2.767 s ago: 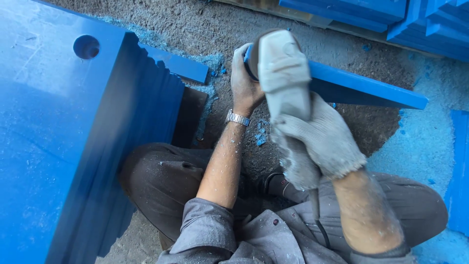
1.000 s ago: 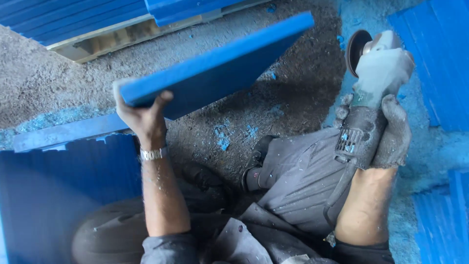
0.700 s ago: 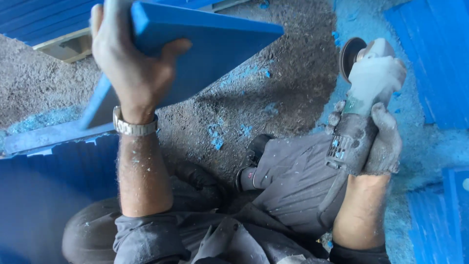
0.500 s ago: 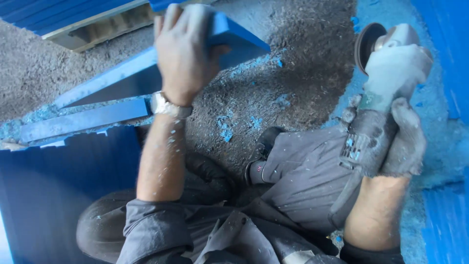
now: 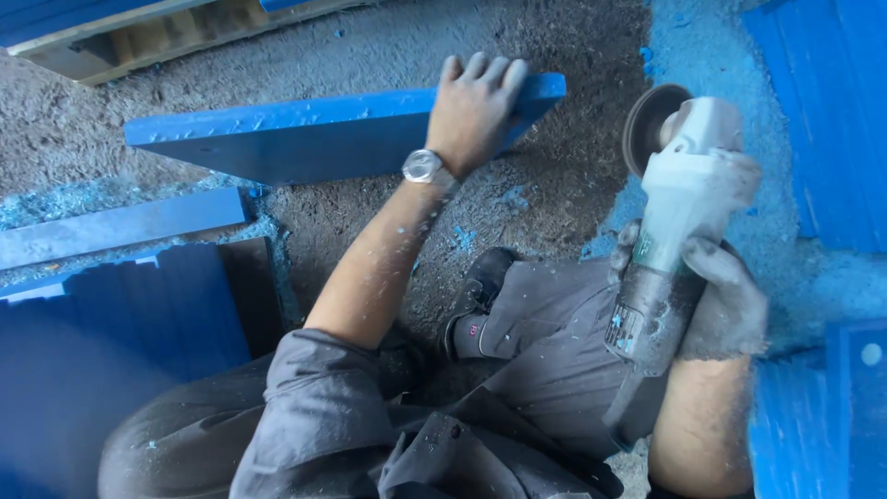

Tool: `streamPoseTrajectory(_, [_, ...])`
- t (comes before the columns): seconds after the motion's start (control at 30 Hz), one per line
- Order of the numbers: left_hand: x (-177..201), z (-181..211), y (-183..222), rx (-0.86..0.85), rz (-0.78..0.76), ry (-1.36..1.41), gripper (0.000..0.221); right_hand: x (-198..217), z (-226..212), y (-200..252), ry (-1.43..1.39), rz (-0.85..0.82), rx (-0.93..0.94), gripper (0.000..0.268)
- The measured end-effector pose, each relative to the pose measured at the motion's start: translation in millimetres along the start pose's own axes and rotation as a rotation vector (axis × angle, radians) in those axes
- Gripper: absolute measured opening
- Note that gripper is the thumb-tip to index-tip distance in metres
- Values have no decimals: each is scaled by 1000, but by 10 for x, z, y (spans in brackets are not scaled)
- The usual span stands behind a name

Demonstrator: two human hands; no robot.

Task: Smoothing the edges of manufactured blue plastic components using a handheld angle grinder.

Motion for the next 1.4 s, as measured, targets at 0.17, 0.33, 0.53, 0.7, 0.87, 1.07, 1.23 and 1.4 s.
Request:
streamPoseTrajectory(0.17, [630,-891,581,119,12,-34,73,166,165,-167,213,110,-21,73])
streamPoseTrajectory(0.33, [1390,-1682,1218,245,158,-217,80,-35,312,-302,252,139,-173,64])
streamPoseTrajectory(0.53, [1386,-1530,1365,206,305,-276,69,-397,172,-447,292,67,-43,65])
streamPoseTrajectory(0.7, [1433,-1311,1386,311,319,-280,72,-348,75,-712,262,30,-81,66])
streamPoseTrajectory(0.87, [1408,-1278,1454,310,373,-312,75,-359,2,-901,441,163,-135,59])
streamPoseTrajectory(1.07, [1452,-1272,1402,324,354,-283,74,-53,23,-1229,458,174,-141,52])
streamPoseTrajectory(1.23, [1408,-1313,1398,328,343,-278,74,19,-6,-1365,549,111,-185,48])
streamPoseTrajectory(1.4, [1443,-1283,1410,323,352,-271,74,-29,-4,-1456,619,90,-172,49])
Point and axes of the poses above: each hand's wrist, its own y-axis away from the middle knuckle, its own x-axis out of the back of the hand, z = x × y, the point moved 9 cm from there along -y, towards the middle knuckle, and after that the axes turned 4 degrees about x, right-handed, at the moved point
